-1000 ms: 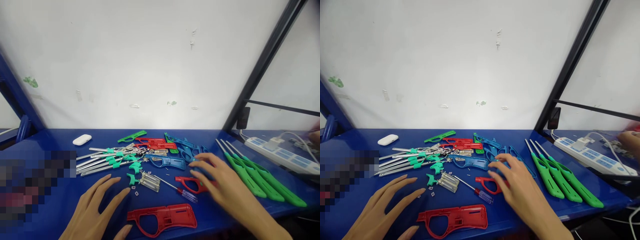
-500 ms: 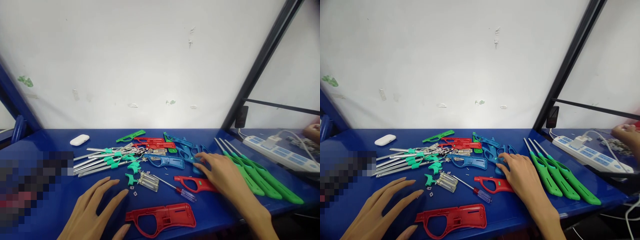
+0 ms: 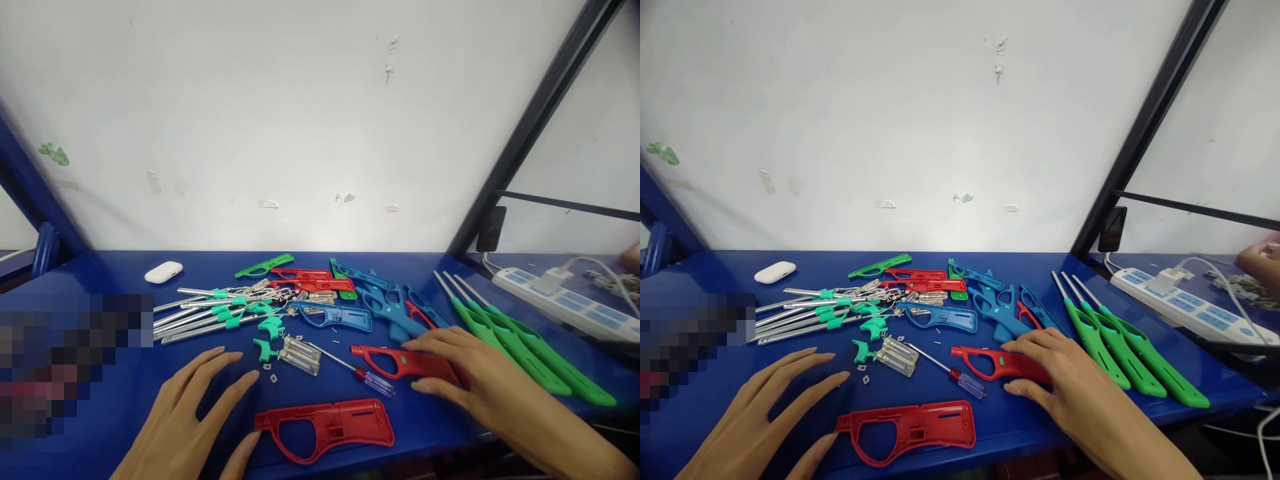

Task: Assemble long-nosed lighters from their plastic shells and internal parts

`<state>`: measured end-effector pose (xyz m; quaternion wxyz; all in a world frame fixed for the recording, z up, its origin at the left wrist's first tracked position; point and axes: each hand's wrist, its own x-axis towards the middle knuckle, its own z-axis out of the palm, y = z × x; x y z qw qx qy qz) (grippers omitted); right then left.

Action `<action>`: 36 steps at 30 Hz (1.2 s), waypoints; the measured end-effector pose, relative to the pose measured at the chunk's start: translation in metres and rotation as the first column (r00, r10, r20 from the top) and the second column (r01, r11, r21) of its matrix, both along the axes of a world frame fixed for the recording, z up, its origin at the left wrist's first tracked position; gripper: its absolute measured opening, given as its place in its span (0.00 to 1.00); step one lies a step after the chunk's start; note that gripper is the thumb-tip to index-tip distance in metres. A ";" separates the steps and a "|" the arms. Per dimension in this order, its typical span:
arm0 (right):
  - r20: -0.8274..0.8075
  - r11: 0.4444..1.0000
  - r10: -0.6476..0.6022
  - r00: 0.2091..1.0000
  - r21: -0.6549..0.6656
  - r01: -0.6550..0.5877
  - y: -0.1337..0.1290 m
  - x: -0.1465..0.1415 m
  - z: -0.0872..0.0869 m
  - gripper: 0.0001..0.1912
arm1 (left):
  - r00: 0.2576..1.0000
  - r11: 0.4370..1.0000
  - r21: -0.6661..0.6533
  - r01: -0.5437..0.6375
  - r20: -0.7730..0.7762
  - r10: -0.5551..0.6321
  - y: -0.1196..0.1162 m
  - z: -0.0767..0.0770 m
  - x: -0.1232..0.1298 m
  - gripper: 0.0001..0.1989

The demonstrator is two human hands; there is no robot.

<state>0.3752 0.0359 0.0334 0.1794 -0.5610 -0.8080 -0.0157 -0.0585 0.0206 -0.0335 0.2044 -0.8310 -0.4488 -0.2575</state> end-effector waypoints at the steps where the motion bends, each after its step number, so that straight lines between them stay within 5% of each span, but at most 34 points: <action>1: 0.003 1.000 0.006 1.000 -0.027 -0.006 0.000 0.003 -0.001 0.18 | 1.000 1.000 -0.002 -0.002 -0.001 0.002 0.000 0.001 0.000 0.30; 10: 0.008 0.999 -0.022 1.000 -0.048 0.022 0.012 0.006 -0.020 0.09 | 1.000 0.999 -0.032 0.002 0.021 -0.001 -0.002 0.002 0.000 0.30; 18: 0.037 1.000 0.021 0.999 -0.020 -0.020 0.014 -0.001 -0.015 0.19 | 0.999 1.000 -0.027 0.014 0.038 -0.012 -0.001 0.001 0.000 0.29; 28: 0.021 0.992 0.035 0.999 0.117 -0.037 -0.028 -0.011 -0.002 0.23 | 0.998 0.999 -0.017 0.035 0.058 -0.033 0.001 0.003 0.001 0.28; 31: 0.020 0.998 0.047 0.999 0.046 -0.048 -0.026 -0.014 -0.008 0.13 | 0.998 0.999 -0.022 0.034 0.057 -0.033 0.002 0.004 0.000 0.28; 36: 0.085 0.992 0.004 0.996 0.122 -0.014 -0.014 -0.017 -0.026 0.16 | 0.997 0.999 -0.026 0.036 0.065 -0.034 0.003 0.000 -0.001 0.28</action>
